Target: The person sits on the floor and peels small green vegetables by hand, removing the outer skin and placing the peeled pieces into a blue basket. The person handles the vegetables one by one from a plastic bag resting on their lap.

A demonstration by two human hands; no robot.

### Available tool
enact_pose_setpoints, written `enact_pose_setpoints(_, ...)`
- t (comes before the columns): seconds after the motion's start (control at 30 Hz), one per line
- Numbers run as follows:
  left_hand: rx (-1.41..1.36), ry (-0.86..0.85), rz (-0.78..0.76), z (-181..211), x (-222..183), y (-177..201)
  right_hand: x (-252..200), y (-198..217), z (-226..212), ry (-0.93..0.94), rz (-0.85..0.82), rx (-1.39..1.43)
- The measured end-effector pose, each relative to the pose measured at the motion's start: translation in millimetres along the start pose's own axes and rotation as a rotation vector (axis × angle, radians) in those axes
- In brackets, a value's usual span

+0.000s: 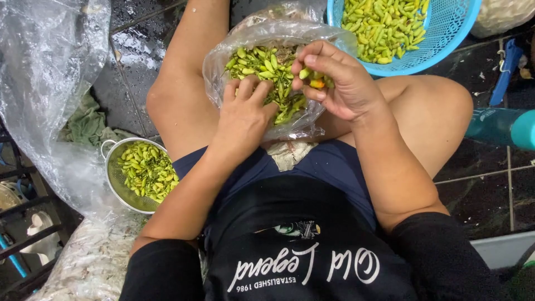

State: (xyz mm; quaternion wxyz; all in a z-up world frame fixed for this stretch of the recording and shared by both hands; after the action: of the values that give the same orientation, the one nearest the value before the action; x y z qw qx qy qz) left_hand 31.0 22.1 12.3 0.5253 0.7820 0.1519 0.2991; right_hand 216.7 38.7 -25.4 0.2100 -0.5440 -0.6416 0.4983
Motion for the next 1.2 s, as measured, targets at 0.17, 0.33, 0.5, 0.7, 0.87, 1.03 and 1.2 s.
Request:
enact_pose_setpoints(0.17, -0.126, 0.014, -0.076, -13.4, -6.3, 5.1, -2.4, -6.7, 3.6, 0.021, 0.031, -0.179)
enact_pose_setpoints(0.33, -0.325, 0.148, -0.091, -26.5, -9.3, 26.3, -6.9, -13.5, 17.9, 0.007, 0.089, -0.491)
enact_pose_setpoints(0.5, -0.579, 0.386, 0.109, -32.2, -9.8, 15.8, -6.6, -16.3, 33.1, 0.075, -0.010, -0.470)
enact_pose_setpoints(0.7, -0.389, 0.396, 0.060, -27.0, -10.5, 19.5, 2.1, 3.2, 29.8, 0.181, 0.042, -0.428)
enact_pose_setpoints(0.87, -0.159, 0.232, -0.121, 9.5, -19.1, -20.6, -1.8, -7.1, 9.5, -0.039, -0.098, 0.027)
enact_pose_setpoints(1.03, 0.037, 0.168, -0.250, 21.1, -21.9, -48.6, 1.9, -1.9, 9.0, -0.073, -0.252, 0.281)
enact_pose_setpoints(1.2, -0.106, 0.241, -0.152, 11.8, -13.5, -30.4, -1.2, -7.1, 5.3, -0.027, -0.032, 0.053)
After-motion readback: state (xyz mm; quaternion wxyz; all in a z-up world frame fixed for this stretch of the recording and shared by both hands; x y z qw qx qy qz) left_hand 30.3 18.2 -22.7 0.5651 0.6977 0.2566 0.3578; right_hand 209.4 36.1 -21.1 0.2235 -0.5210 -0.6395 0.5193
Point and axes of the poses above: each hand's wrist, its own x-axis towards the middle knuckle, its own y-axis out of the back of the hand, z = x × y, the point moved 4 cm from there along x, towards the middle knuckle, and after that the axes turned 13 degrees about x, right-handed, at the moved point
